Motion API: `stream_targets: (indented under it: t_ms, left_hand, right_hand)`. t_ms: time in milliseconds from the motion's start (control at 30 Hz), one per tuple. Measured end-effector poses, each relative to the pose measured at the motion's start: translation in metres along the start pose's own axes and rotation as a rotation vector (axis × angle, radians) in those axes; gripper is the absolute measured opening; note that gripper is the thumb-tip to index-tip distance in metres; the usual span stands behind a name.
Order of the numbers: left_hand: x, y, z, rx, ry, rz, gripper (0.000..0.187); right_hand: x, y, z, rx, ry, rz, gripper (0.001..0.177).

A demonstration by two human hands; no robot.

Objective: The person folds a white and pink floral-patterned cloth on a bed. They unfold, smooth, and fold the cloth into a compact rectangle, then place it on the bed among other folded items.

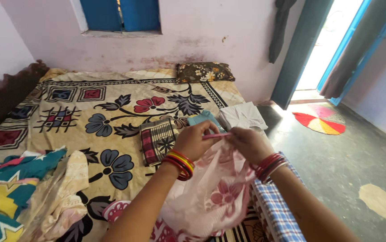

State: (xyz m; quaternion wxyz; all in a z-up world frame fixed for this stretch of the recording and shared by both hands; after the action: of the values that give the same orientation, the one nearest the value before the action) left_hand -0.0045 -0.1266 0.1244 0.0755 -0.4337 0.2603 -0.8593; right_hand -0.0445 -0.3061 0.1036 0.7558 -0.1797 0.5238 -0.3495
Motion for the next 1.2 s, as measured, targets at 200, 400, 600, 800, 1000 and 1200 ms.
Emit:
stream_targets:
  t_ms: [200,400,600,800,1000,1200]
  left_hand:
    - [-0.07,-0.011,-0.024,0.024,0.024,0.03,0.028]
    - [-0.135,-0.043,-0.052,0.086,-0.199,0.031,0.029]
    - [-0.066,-0.026,-0.023,0.155,-0.085,0.094,0.035]
    - [0.006,0.01,-0.011,0.125,0.045,0.093,0.029]
    - [-0.023,0.0,-0.019,-0.034,-0.088,-0.056,0.039]
    - [-0.065,-0.025,-0.045,-0.167,-0.166,-0.225,0.057]
  right_hand:
    - [0.019,-0.09,0.021,0.369,-0.108,0.386,0.022]
    - [0.069,-0.149,0.02,0.524,0.091,0.435,0.028]
    - [0.036,-0.071,0.038,0.267,-0.178,-0.21,0.023]
    - [-0.013,0.015,0.014,-0.173,-0.225,0.025,0.044]
    - [-0.016,0.003,0.022,-0.058,-0.155,0.056,0.022]
    - [-0.026,-0.063,0.045,0.284,-0.026,0.346,0.024]
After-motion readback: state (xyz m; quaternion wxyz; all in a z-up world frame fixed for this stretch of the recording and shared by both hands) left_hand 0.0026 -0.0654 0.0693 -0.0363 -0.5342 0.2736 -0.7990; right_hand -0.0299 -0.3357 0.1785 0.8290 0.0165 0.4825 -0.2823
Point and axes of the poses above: each hand's wrist, its own z-axis towards the middle knuckle, its own y-axis out of the palm, x = y × z, the point moved 8 cm from there along z, towards the middle knuckle, and after that the axes turned 7 degrees about x, right-handed, at the moved point
